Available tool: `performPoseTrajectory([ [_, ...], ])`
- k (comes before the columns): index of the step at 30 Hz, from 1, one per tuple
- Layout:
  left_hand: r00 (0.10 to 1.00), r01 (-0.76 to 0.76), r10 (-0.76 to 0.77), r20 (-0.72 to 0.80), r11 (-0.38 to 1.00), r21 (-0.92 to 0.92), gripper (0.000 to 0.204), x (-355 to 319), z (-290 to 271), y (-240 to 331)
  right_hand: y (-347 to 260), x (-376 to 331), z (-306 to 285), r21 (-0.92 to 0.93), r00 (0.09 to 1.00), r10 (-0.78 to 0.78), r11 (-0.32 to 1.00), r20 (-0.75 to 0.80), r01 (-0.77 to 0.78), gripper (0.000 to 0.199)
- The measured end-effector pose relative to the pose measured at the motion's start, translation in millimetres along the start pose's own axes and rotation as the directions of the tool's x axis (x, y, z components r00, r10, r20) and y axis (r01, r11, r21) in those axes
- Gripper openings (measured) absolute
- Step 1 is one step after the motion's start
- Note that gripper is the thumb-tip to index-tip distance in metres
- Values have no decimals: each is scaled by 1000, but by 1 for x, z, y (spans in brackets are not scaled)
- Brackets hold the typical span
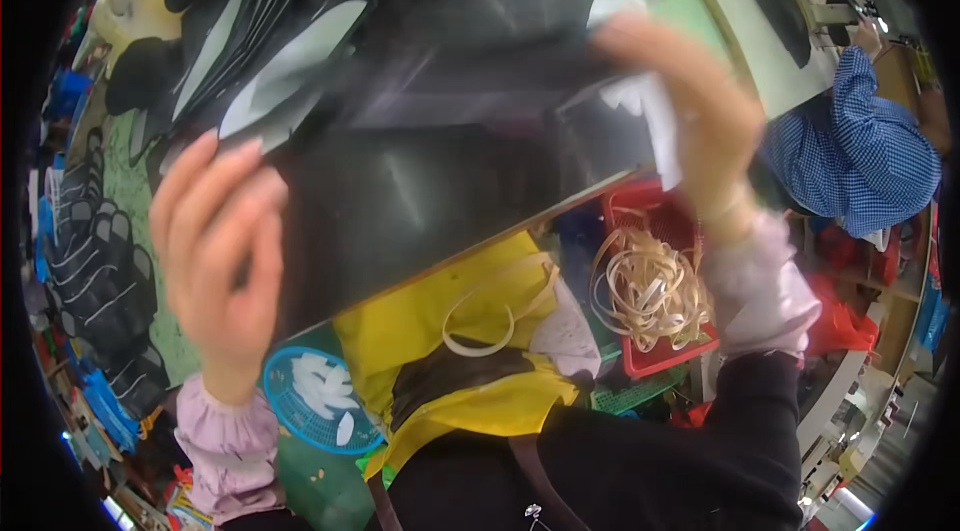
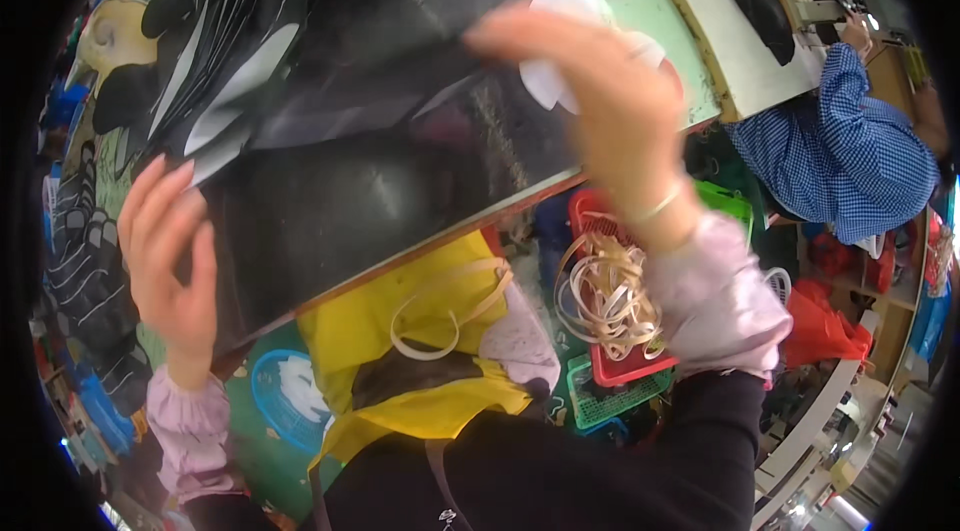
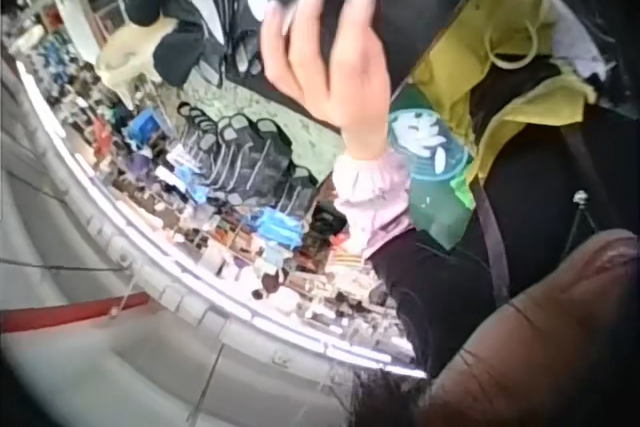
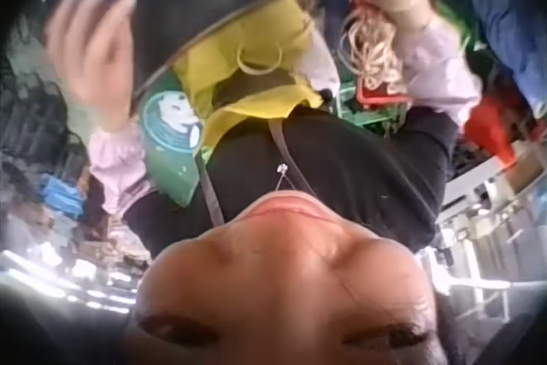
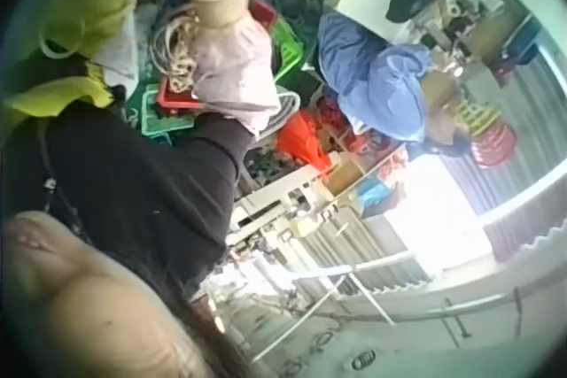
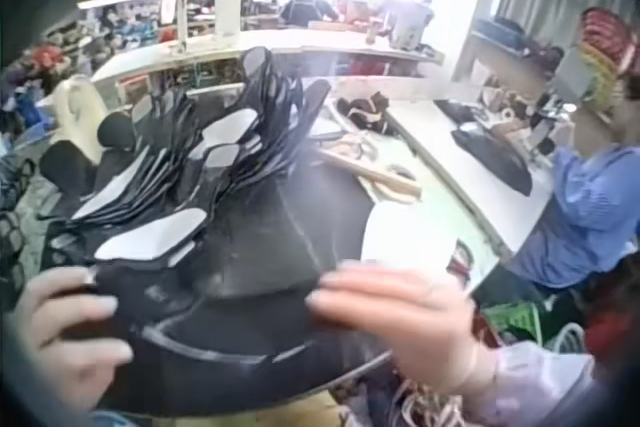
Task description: The person applies adhesive tape strips onto shoe upper panels, folds and presses the edges of the panels by hand, and peels the backing off tape strips.
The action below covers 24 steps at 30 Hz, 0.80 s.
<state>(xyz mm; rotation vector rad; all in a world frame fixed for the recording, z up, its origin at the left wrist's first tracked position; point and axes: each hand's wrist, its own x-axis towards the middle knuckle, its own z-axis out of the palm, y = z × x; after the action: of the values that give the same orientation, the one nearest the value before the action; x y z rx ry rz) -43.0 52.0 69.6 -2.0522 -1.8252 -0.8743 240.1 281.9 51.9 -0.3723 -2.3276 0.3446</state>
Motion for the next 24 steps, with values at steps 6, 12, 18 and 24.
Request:
performPoseTrajectory([
  [6,956,-9,115,269,930,-367,27,-19,30,13,154,-33,-96,-458,966,66,871,-249,-178,34],
  [12,808,165,148,570,872,-461,21,-66,43,60,77,-52,-44,-66,960,278,959,15,-276,22],
  [18,785,282,69,615,845,-454,21,-70,49,69,-63,-104,39,334,809,-118,937,576,-101,24],
  [24,728,475,-51,683,757,-449,27,-55,46,83,-79,-102,49,345,914,-25,930,406,-128,19],
])
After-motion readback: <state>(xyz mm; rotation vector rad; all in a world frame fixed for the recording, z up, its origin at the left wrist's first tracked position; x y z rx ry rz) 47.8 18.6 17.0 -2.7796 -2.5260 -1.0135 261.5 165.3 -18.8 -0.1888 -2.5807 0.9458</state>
